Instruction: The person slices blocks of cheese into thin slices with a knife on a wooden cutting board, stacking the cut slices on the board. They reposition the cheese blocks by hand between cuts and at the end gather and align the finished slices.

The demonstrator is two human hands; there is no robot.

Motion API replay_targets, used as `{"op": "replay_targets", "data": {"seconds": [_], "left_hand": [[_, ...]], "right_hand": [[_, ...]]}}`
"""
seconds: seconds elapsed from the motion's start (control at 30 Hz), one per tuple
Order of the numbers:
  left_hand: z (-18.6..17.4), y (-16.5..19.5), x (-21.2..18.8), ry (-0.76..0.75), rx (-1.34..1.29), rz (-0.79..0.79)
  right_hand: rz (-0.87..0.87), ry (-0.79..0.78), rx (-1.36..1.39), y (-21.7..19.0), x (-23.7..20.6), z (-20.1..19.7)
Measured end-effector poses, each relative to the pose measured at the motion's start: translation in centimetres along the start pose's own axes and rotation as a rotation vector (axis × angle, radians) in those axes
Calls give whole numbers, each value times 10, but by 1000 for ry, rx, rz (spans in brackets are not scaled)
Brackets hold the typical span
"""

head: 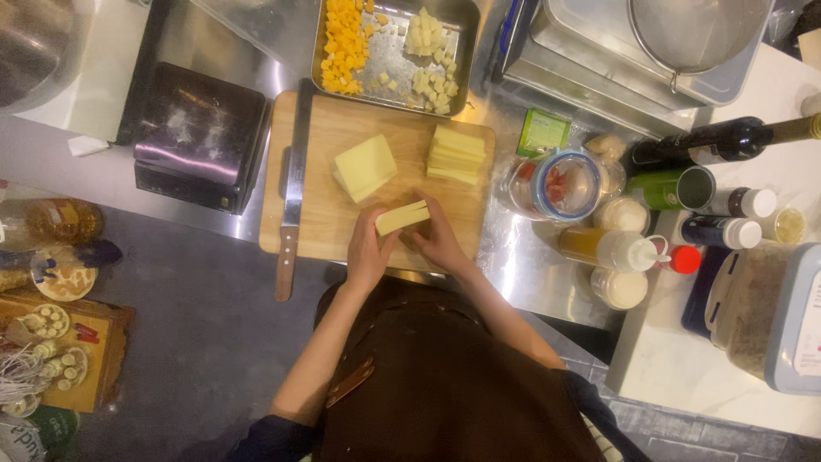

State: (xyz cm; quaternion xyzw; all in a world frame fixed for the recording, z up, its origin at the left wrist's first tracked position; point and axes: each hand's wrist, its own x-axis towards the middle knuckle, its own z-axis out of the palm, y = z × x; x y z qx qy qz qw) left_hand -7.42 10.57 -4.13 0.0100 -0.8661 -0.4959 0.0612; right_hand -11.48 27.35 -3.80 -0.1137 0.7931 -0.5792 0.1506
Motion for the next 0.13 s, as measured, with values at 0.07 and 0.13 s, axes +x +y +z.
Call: {"op": "replay_targets", "data": {"seconds": [0.07,0.13], "left_hand": [[-1,-2,0,-26,54,-9],[-3,-3,1,-22,59,-26]], "right_hand": [[-80,1,-39,6,0,1],[15,-55,107,15,4,-4]]}}
